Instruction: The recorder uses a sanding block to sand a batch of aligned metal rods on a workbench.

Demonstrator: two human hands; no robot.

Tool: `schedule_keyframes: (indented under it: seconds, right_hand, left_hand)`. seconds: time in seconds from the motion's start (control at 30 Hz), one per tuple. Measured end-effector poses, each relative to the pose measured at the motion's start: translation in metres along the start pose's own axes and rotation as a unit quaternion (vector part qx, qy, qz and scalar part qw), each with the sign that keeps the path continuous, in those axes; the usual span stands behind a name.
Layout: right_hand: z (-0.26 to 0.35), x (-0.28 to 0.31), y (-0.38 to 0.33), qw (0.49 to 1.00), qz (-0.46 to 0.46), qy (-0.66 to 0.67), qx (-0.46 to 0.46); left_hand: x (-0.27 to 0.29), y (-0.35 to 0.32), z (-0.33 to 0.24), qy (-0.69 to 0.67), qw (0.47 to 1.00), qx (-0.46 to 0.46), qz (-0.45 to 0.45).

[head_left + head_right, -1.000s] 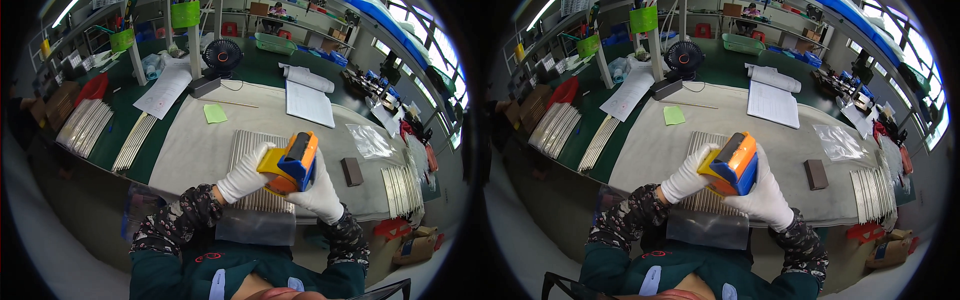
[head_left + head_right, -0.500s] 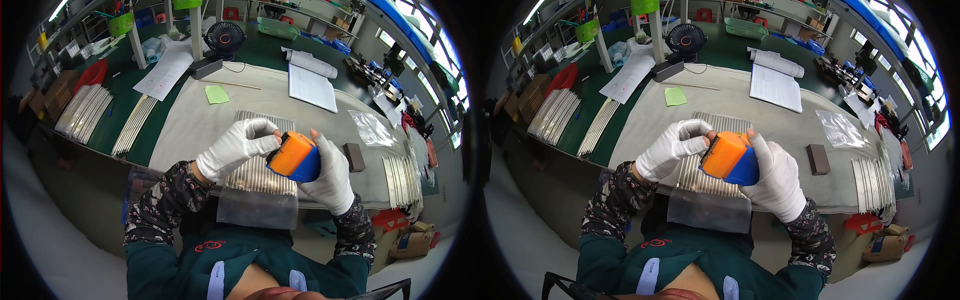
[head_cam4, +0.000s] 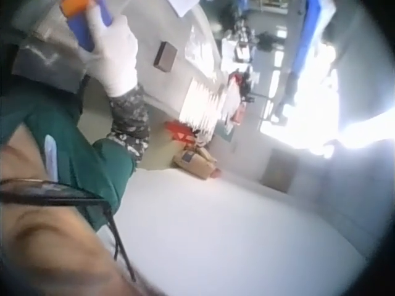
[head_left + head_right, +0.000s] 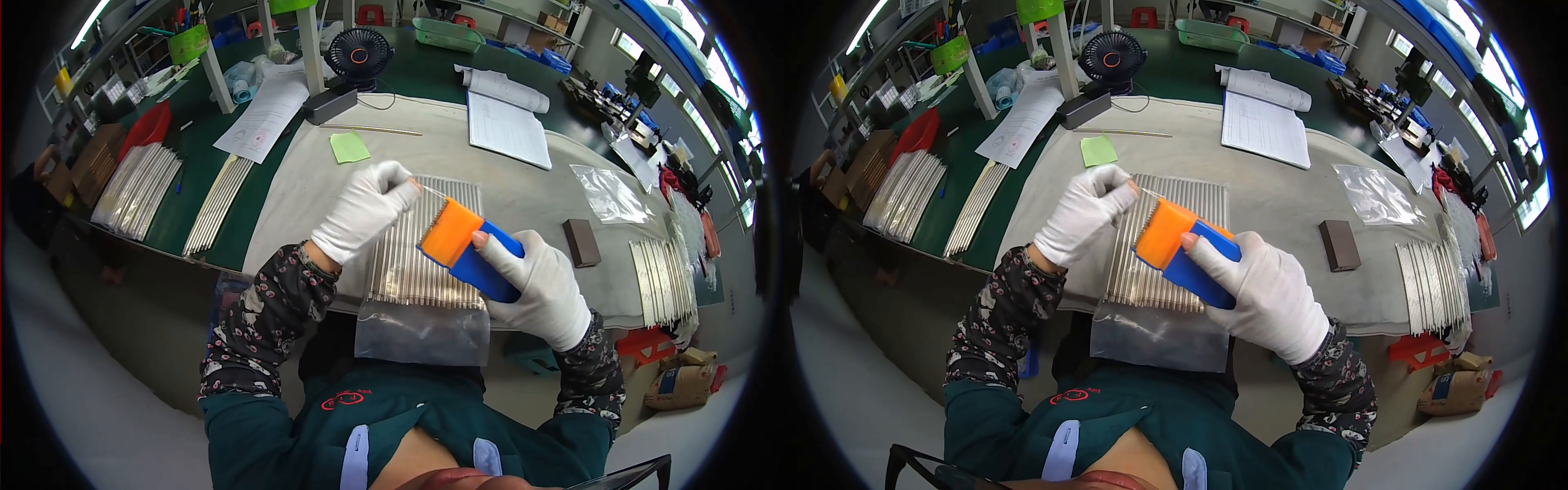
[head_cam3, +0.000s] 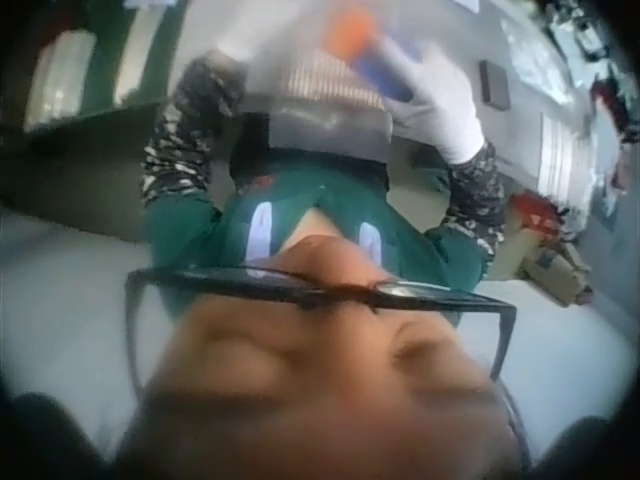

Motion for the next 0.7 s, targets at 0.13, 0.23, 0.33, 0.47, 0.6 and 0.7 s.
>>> schedule_keyframes:
  seconds: [0.13,0.23,0.33,0.47,0.6,0.7]
  right_hand:
    - [-0.023,0.014,-0.02,0.999,-0.024,0.003,-0.034]
    - [-0.044,0.015,-0.043,0.996,0.009,-0.07,-0.054]
    - [-0.046,0.014,-0.044,0.994,0.031,-0.099,-0.023]
    - [-0.062,0.003,-0.034,0.988,-0.008,-0.145,-0.041]
    - [-0.08,-0.021,-0.017,0.979,0.012,-0.184,-0.091]
    - [-0.098,-0.036,0.004,0.966,0.022,-0.196,-0.169]
  left_hand:
    - [0.087,0.005,0.02,0.023,0.982,0.04,-0.184]
    - [0.155,-0.008,0.03,0.051,0.969,0.025,-0.241]
    - [0.159,-0.014,0.014,0.068,0.969,0.02,-0.235]
    - [0.158,-0.011,-0.004,0.039,0.975,-0.038,-0.214]
    - [0.133,-0.021,-0.031,0.05,0.97,-0.113,-0.211]
    - [0.083,-0.032,-0.076,0.173,0.937,-0.24,-0.187]
Point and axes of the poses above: each hand's wrist, its own y-axis towards the middle knuckle, its own x-axis out of the back of the hand, z = x × y, the point moved 7 cm from there along y, towards the middle knuckle
